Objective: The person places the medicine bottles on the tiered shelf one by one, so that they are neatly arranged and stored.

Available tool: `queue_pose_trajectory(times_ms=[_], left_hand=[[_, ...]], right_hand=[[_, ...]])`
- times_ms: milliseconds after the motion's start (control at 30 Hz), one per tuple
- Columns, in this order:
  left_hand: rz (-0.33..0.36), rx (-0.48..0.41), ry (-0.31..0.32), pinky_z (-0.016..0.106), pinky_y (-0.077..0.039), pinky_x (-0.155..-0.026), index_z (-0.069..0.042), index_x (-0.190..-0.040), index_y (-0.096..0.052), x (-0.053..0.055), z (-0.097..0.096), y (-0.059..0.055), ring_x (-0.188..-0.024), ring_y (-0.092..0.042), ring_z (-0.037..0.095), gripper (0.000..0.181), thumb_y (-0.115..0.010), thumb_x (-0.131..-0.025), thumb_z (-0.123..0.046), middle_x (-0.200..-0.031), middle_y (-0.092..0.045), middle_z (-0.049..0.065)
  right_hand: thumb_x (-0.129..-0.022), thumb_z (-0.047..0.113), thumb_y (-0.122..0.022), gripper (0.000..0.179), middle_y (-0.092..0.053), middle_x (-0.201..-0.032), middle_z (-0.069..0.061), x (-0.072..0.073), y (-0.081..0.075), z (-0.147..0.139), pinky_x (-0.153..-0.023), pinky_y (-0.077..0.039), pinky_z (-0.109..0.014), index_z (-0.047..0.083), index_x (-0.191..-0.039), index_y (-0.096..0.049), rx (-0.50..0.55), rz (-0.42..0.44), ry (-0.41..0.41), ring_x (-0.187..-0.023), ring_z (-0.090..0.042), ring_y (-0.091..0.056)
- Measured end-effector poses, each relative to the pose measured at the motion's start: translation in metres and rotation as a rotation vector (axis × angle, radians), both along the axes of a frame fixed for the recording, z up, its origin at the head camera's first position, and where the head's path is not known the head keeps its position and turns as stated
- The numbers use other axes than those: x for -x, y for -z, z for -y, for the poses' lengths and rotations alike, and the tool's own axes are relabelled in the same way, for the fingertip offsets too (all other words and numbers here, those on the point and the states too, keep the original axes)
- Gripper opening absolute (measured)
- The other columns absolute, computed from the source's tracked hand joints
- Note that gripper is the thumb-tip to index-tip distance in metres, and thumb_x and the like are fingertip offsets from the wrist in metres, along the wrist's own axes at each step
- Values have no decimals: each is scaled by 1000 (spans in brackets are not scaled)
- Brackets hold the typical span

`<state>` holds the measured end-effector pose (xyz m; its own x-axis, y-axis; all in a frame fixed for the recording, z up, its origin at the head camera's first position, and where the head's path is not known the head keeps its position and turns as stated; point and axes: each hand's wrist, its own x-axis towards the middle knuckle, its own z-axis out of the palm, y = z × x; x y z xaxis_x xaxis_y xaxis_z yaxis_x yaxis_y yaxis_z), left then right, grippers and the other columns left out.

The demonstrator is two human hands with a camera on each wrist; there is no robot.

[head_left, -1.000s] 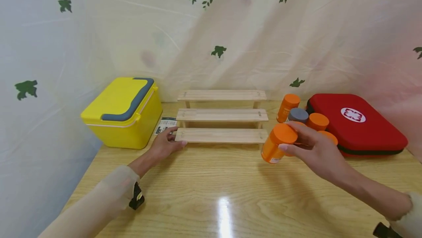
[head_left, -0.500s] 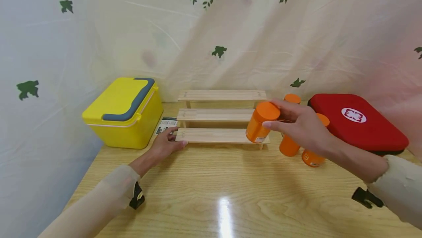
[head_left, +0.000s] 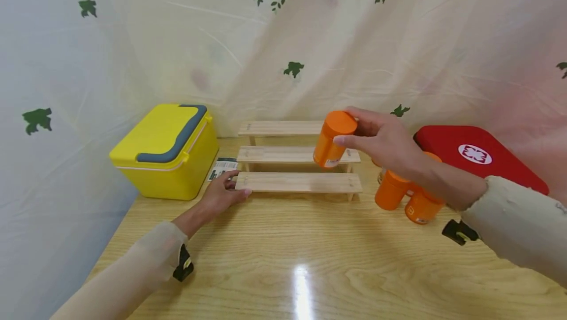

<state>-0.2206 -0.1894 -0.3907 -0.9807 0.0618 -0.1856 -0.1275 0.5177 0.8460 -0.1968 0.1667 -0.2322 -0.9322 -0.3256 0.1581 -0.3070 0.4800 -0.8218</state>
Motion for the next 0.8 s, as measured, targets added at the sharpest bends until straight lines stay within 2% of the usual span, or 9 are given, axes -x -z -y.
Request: queue_pose_trajectory(times_ms=[233, 467, 600, 800], left_hand=[[-5, 3, 2, 46, -44, -99, -6, -149, -32, 0, -1, 0, -117, -55, 32, 73, -71, -89, -23, -135, -52, 24], [-14, 1, 13, 46, -44, -99, -6, -148, -32, -1, -1, 0, -116, -55, 32, 72, -70, -89, -24, -135, -52, 25], [-27, 0, 18, 46, -44, -99, -6, -148, -32, 0, 1, 1, -117, -55, 32, 71, -70, -90, -23, -134, -53, 24], [-26, 8, 20, 46, -44, -99, -6, -148, -32, -1, 1, 0, -117, -55, 32, 72, -69, -90, -25, -134, -53, 25]], right_hand=[[-84, 37, -74, 67, -64, -124, -1, 16, -10, 15, -95, -47, -38, 24, -143, -47, 71, 40, -6, -109, -16, -61], [-83, 35, -75, 61, -65, -122, 0, 37, -13, 28, -93, -48, -37, 24, -139, -53, 74, 16, -25, -104, -16, -62], [-84, 31, -75, 62, -64, -124, -3, 51, -13, 37, -95, -47, -38, 20, -140, -51, 99, 18, -39, -107, -17, -61], [-85, 25, -74, 54, -64, -123, -5, 71, -13, 56, -92, -50, -35, 17, -135, -57, 132, -2, -64, -105, -18, -62]])
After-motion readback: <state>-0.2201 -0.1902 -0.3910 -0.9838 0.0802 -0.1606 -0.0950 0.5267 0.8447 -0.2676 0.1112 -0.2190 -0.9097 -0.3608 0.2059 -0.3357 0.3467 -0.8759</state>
